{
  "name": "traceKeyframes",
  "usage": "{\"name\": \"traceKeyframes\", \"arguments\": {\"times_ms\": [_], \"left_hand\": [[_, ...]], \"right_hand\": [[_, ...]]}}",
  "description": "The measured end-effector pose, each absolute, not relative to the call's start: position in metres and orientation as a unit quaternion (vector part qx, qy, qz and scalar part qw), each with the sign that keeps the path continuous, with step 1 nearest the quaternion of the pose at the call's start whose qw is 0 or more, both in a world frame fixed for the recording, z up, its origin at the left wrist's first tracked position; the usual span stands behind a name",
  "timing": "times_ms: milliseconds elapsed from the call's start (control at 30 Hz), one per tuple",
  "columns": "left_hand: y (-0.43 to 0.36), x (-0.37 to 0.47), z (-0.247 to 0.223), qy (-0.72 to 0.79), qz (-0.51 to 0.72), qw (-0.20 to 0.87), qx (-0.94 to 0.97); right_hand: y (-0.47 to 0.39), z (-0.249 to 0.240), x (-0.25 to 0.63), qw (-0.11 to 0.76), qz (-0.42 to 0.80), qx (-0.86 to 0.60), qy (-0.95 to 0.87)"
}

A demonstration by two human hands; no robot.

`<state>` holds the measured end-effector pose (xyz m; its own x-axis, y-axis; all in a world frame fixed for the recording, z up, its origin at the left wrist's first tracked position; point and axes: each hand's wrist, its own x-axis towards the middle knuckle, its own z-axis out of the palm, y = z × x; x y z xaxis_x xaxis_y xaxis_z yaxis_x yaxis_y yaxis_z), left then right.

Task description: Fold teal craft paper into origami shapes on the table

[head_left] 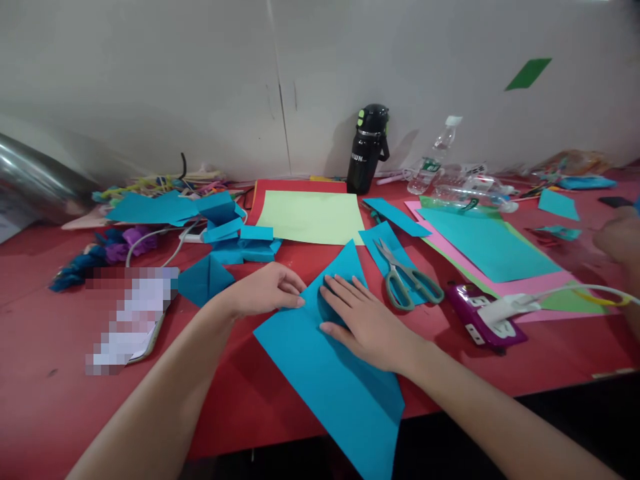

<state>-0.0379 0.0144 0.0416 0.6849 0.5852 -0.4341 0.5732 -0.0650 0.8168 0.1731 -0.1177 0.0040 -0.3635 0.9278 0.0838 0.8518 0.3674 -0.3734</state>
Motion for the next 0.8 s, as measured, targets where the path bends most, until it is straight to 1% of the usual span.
{"name": "traceKeyframes", "arguments": {"times_ms": [167, 333, 567, 800], "left_hand": [[0.023, -0.049, 0.046, 0.406, -0.03, 0.535, 0.74], [0.027, -0.052, 0.045, 0.413, -0.032, 0.515, 0.75], [0.027, -0.052, 0.044, 0.413, -0.025, 0.508, 0.756], [0.028, -0.051, 0.043, 0.414, -0.016, 0.52, 0.747]], "right_hand": [[-0.11, -0.003, 0.176, 0.123, 0.133, -0.553, -0.813], [-0.109, -0.002, 0.177, 0.093, 0.138, -0.585, -0.794], [-0.099, -0.01, 0.186, 0.079, 0.081, -0.668, -0.736], [-0.098, -0.013, 0.179, 0.08, 0.027, -0.661, -0.746]]}}
